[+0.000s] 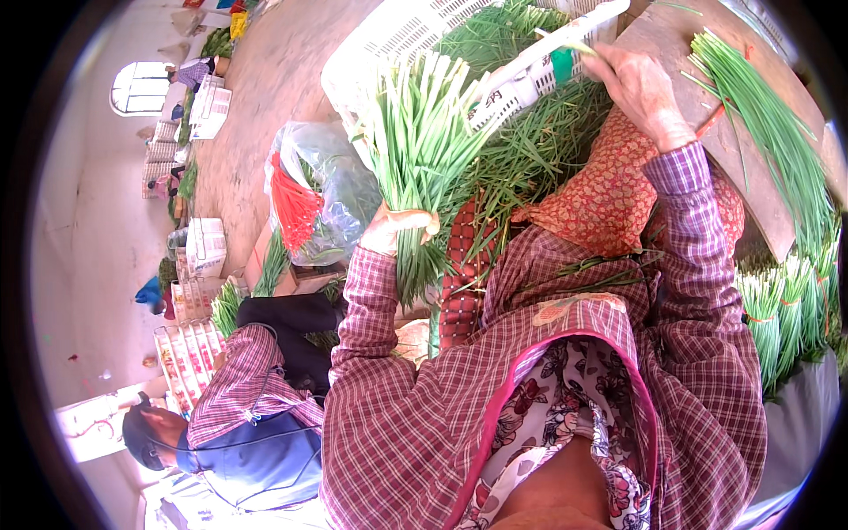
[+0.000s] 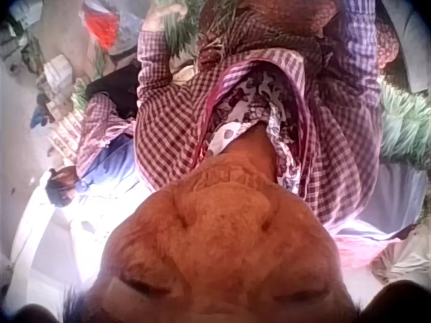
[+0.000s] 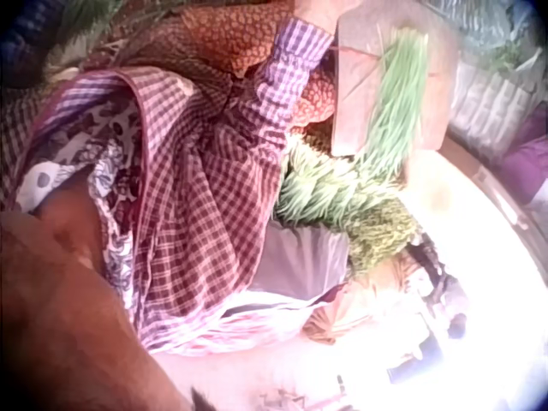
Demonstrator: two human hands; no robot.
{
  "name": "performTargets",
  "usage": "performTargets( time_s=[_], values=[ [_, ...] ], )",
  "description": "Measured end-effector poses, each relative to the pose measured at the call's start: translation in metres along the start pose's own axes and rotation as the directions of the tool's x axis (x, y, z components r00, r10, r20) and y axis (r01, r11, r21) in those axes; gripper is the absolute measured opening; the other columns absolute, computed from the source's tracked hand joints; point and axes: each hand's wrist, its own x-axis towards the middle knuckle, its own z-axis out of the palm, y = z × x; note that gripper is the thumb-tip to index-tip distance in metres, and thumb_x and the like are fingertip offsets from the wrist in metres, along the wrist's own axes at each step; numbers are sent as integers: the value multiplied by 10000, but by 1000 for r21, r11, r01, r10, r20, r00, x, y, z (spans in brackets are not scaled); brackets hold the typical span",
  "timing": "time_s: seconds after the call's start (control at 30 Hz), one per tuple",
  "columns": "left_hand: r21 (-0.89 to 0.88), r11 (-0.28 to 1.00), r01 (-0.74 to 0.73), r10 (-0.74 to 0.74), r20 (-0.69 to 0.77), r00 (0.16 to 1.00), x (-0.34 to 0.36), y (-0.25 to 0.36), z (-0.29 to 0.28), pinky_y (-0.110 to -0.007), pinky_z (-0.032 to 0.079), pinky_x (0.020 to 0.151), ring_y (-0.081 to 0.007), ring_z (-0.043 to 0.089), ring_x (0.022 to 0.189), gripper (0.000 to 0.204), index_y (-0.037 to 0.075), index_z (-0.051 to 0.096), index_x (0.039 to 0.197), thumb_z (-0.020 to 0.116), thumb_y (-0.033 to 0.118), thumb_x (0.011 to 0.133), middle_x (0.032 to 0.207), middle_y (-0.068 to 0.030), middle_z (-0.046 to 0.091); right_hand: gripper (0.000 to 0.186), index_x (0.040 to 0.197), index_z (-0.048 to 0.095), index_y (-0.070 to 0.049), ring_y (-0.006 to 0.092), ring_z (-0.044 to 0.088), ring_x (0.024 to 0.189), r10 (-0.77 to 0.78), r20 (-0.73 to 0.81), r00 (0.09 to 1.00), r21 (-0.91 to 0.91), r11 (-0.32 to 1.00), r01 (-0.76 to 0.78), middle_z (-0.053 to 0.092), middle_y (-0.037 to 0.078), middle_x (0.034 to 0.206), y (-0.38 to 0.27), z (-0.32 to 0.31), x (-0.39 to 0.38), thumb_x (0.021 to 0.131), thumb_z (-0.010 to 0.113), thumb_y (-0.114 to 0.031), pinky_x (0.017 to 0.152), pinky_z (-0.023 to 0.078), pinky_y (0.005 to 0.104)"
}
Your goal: The person picks up bundles of green onions, aligns them, and removes loose or yellowed leaves by hand before placing them into a white plastic crate.
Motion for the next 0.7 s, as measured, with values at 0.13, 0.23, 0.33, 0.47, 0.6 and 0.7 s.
performTargets(
  time_s=[0.13, 0.23, 0.33, 0.47, 0.6, 0.7],
  values=[
    [-20, 1000, -17, 17, 4, 1000, 7, -5, -4, -304, 487, 525, -210, 629, 615, 374, -33, 618, 1037, 756, 156, 746, 757, -128, 660, 447, 1066, 685, -91, 332, 689, 849, -262, -216, 941, -86, 965, 249, 694, 187, 966, -45, -13, -13, 877, 631, -492, 726, 555, 396],
    [-102, 995, 13, -13, -4, 1000, 8, -1, 8, -295, 523, 553, -196, 670, 654, 362, -17, 615, 1075, 739, 50, 743, 798, -136, 695, 408, 951, 694, -78, 288, 687, 789, -222, -153, 963, 240, 937, 254, 695, 129, 890, -91, -7, -17, 839, 677, -470, 697, 548, 356],
    [-26, 1000, 2, -1, 17, 1000, 11, 8, 24, -309, 503, 543, -214, 636, 629, 433, -31, 595, 1090, 770, 146, 735, 764, -133, 663, 269, 883, 684, -76, 248, 669, 710, -211, -101, 972, 323, 918, 233, 690, 94, 832, -103, 17, -19, 851, 687, -343, 655, 534, 351],
    [-18, 1000, -22, 22, 43, 999, 13, 11, 25, -313, 505, 548, -220, 642, 642, 456, -32, 586, 1110, 764, 142, 728, 762, -138, 664, 111, 837, 698, -136, 236, 656, 699, -134, -159, 978, 244, 955, 170, 675, 47, 840, -86, 24, -16, 818, 667, -241, 638, 538, 368],
    [-32, 999, -4, 5, 27, 1000, 7, 8, 21, -319, 507, 550, -227, 645, 650, 461, -35, 573, 1132, 746, 114, 732, 764, -147, 665, 211, 919, 708, -141, 243, 651, 757, -91, -249, 964, -10, 996, 92, 643, 47, 813, -42, 13, -7, 839, 677, -334, 688, 524, 382],
    [-29, 999, -32, 33, 43, 999, 8, 6, 22, -328, 509, 550, -236, 649, 657, 474, -38, 557, 1156, 733, 95, 737, 768, -158, 667, 255, 981, 698, -169, 223, 608, 903, -186, -309, 933, 44, 977, 209, 609, 23, 906, -62, -9, -6, 815, 698, -363, 799, 477, 387]
  ],
)
